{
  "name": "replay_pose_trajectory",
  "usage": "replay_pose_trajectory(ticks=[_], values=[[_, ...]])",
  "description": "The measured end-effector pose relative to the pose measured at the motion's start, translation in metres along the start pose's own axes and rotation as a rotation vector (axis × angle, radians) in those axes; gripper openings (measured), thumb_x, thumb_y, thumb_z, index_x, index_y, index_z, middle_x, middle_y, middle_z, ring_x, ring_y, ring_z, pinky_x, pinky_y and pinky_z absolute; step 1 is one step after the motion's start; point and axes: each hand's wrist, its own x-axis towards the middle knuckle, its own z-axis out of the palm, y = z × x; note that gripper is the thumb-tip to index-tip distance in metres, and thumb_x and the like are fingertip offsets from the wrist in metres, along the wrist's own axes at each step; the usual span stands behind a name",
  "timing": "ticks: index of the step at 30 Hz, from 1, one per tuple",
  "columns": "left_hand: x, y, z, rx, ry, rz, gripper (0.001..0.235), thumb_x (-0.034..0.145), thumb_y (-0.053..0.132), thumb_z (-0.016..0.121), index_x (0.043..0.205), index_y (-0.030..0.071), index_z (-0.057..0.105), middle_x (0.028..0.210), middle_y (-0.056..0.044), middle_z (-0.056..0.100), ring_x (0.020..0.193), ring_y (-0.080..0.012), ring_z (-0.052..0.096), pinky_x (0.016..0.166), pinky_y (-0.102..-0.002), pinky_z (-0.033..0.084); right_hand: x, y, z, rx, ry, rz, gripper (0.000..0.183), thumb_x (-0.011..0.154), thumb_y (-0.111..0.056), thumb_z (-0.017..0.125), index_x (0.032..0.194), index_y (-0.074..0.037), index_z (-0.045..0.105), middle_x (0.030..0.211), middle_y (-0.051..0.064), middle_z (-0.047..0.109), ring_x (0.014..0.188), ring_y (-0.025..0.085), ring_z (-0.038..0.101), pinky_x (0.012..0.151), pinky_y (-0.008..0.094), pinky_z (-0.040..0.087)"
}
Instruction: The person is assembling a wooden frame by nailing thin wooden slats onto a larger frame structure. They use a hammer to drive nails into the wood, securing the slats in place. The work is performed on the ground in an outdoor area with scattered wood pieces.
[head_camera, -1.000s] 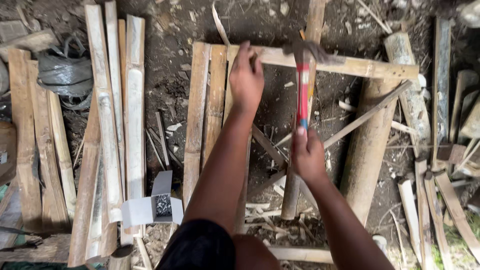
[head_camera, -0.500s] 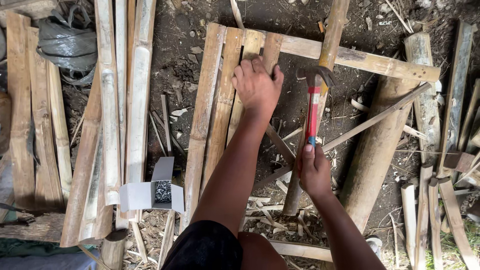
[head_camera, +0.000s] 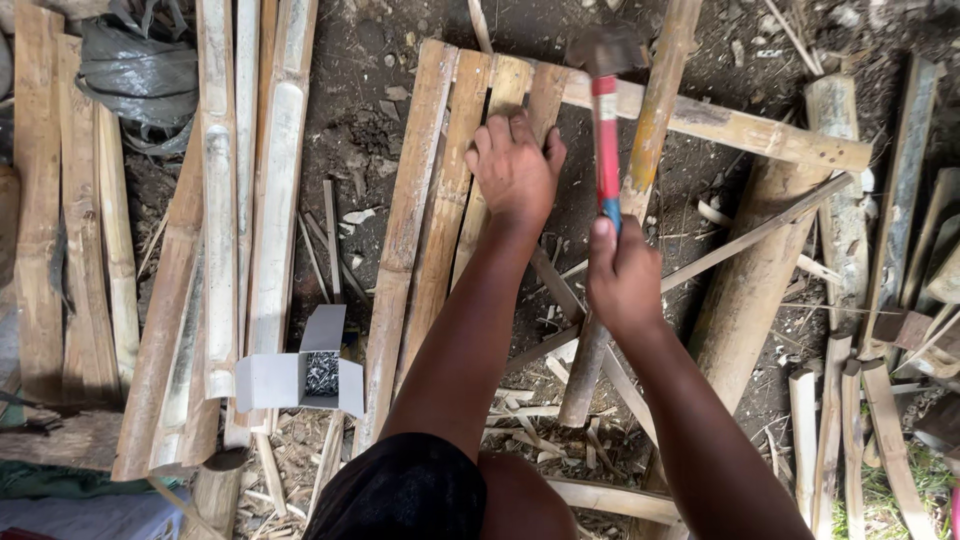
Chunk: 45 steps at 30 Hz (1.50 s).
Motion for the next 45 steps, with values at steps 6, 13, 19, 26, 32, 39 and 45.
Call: replay_pose_trajectory(ticks=[6, 13, 19, 26, 32, 39, 45], values=[[0.002, -0.005, 0.010, 0.036, -0.095, -0.001, 0.053, 0.088, 0.044, 0.073, 0.117, 0.000, 0.071, 0.112, -0.015, 0.059, 0.102, -0.0291, 0.053, 0.085, -0.046, 0.040, -0.008, -0.010, -0.012, 0.406, 0.082, -0.313, 0.044, 0.110, -0.041, 0.043, 0.111, 0.002, 0.052, 0.069, 0.007, 0.058, 0.055, 0.015, 0.056, 0.048, 0.031, 0.043], [0.003, 0.003, -0.002, 0.015, -0.022, 0.000, 0.052, 0.082, 0.042, 0.073, 0.115, 0.003, 0.072, 0.111, -0.013, 0.059, 0.104, -0.0311, 0.053, 0.087, -0.048, 0.039, 0.003, 0.004, -0.012, 0.288, 0.009, -0.220, 0.040, 0.116, -0.038, 0.043, 0.102, -0.004, 0.058, 0.071, 0.001, 0.058, 0.063, 0.011, 0.059, 0.058, 0.027, 0.047], [0.002, -0.003, 0.002, 0.018, -0.061, -0.012, 0.053, 0.088, 0.042, 0.073, 0.120, 0.000, 0.069, 0.113, -0.014, 0.059, 0.105, -0.0302, 0.053, 0.087, -0.047, 0.039, -0.006, 0.023, 0.009, 0.559, 0.072, -0.147, 0.044, 0.111, -0.044, 0.048, 0.111, 0.000, 0.050, 0.074, 0.004, 0.048, 0.060, 0.012, 0.046, 0.050, 0.027, 0.038], [0.002, 0.001, -0.002, 0.011, -0.035, -0.013, 0.050, 0.084, 0.042, 0.074, 0.115, 0.003, 0.070, 0.112, -0.013, 0.059, 0.106, -0.0309, 0.053, 0.088, -0.047, 0.039, 0.008, 0.015, 0.009, 0.688, 0.123, -0.101, 0.045, 0.108, -0.051, 0.044, 0.098, -0.007, 0.051, 0.066, -0.001, 0.051, 0.052, 0.008, 0.050, 0.046, 0.024, 0.039], [-0.001, 0.002, 0.002, -0.005, -0.002, -0.011, 0.047, 0.085, 0.041, 0.073, 0.113, 0.004, 0.070, 0.114, -0.012, 0.060, 0.108, -0.0303, 0.054, 0.089, -0.047, 0.039, -0.003, 0.028, 0.017, 0.254, 0.122, -0.061, 0.046, 0.113, -0.047, 0.045, 0.103, -0.003, 0.055, 0.071, 0.004, 0.055, 0.062, 0.013, 0.054, 0.053, 0.028, 0.042], [0.000, -0.001, 0.005, 0.001, -0.041, -0.003, 0.050, 0.086, 0.042, 0.073, 0.115, 0.001, 0.069, 0.113, -0.013, 0.059, 0.106, -0.0303, 0.053, 0.088, -0.046, 0.039, 0.002, 0.021, 0.019, 0.930, 0.283, -0.260, 0.048, 0.106, -0.053, 0.052, 0.104, -0.005, 0.049, 0.070, 0.001, 0.053, 0.054, 0.009, 0.050, 0.047, 0.027, 0.038], [0.003, 0.004, -0.004, -0.005, -0.013, -0.006, 0.050, 0.083, 0.041, 0.074, 0.114, 0.002, 0.070, 0.113, -0.012, 0.060, 0.106, -0.0299, 0.054, 0.089, -0.046, 0.040, 0.009, 0.023, 0.017, 0.312, -0.096, 0.191, 0.051, 0.110, -0.052, 0.046, 0.091, -0.005, 0.054, 0.065, 0.001, 0.053, 0.053, 0.011, 0.050, 0.047, 0.027, 0.038]])
